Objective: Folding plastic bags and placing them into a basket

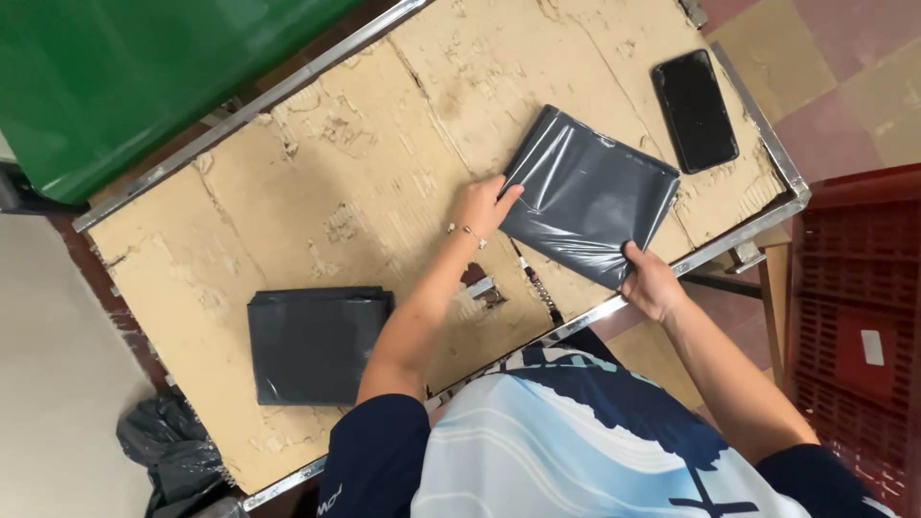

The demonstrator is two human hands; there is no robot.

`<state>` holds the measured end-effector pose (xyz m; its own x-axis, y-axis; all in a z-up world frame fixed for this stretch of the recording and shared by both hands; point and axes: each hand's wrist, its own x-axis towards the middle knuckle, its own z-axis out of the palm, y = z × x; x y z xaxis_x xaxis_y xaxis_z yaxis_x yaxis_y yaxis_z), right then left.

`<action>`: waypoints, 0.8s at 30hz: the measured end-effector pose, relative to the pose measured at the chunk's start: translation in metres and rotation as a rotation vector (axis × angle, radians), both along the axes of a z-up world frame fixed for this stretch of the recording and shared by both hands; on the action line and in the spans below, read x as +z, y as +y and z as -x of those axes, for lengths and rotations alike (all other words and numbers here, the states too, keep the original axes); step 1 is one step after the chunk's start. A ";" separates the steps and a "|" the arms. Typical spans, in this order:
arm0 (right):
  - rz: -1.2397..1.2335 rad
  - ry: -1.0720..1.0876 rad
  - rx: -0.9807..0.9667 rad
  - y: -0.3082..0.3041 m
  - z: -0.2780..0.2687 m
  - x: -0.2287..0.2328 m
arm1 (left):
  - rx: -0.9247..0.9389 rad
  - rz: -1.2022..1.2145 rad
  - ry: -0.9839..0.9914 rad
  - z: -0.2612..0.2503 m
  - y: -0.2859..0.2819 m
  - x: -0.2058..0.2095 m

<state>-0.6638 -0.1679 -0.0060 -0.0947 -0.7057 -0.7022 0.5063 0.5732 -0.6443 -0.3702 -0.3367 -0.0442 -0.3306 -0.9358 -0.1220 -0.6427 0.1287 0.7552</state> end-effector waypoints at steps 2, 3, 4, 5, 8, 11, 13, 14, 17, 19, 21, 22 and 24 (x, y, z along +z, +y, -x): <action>-0.070 0.020 -0.004 -0.004 0.009 -0.017 | 0.069 0.326 -0.303 0.006 0.010 -0.002; -0.063 0.024 -0.001 -0.004 0.012 -0.028 | 0.074 0.332 -0.299 0.012 0.011 -0.008; -0.073 0.036 0.006 -0.004 0.015 -0.038 | 0.167 0.489 -0.382 0.017 0.013 -0.012; -0.086 0.048 0.017 -0.002 0.018 -0.048 | 0.265 0.641 -0.465 0.023 0.017 -0.017; -0.099 0.117 0.022 -0.006 0.028 -0.068 | 0.332 0.616 -0.577 0.033 0.010 0.003; -0.098 0.185 0.004 -0.013 -0.002 -0.008 | 0.323 0.576 -0.503 0.041 0.004 -0.001; -0.025 0.237 0.018 -0.001 0.004 -0.010 | 0.282 0.675 -0.519 0.043 0.012 0.033; 0.046 0.285 0.017 0.004 0.004 -0.012 | 0.223 0.774 -0.533 0.040 0.017 0.049; 0.271 0.727 0.299 0.015 0.027 -0.008 | 0.149 1.010 -0.247 0.038 0.070 0.082; 0.402 0.680 0.298 0.009 -0.002 -0.005 | 0.213 1.090 -0.203 -0.005 0.119 0.131; 0.521 0.618 0.285 -0.001 -0.044 -0.002 | 0.262 1.174 -0.164 -0.052 0.163 0.170; 0.537 0.565 0.371 -0.009 -0.074 0.000 | 0.279 1.224 -0.209 -0.082 0.181 0.184; 0.554 0.500 0.486 -0.007 -0.134 0.004 | 0.316 1.264 -0.278 -0.156 0.216 0.199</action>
<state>-0.5301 -0.1753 -0.0019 0.1000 -0.9737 -0.2050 -0.1262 0.1919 -0.9733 -0.2144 -0.1206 0.1550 -0.1854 -0.4865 0.8538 -0.8870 0.4567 0.0676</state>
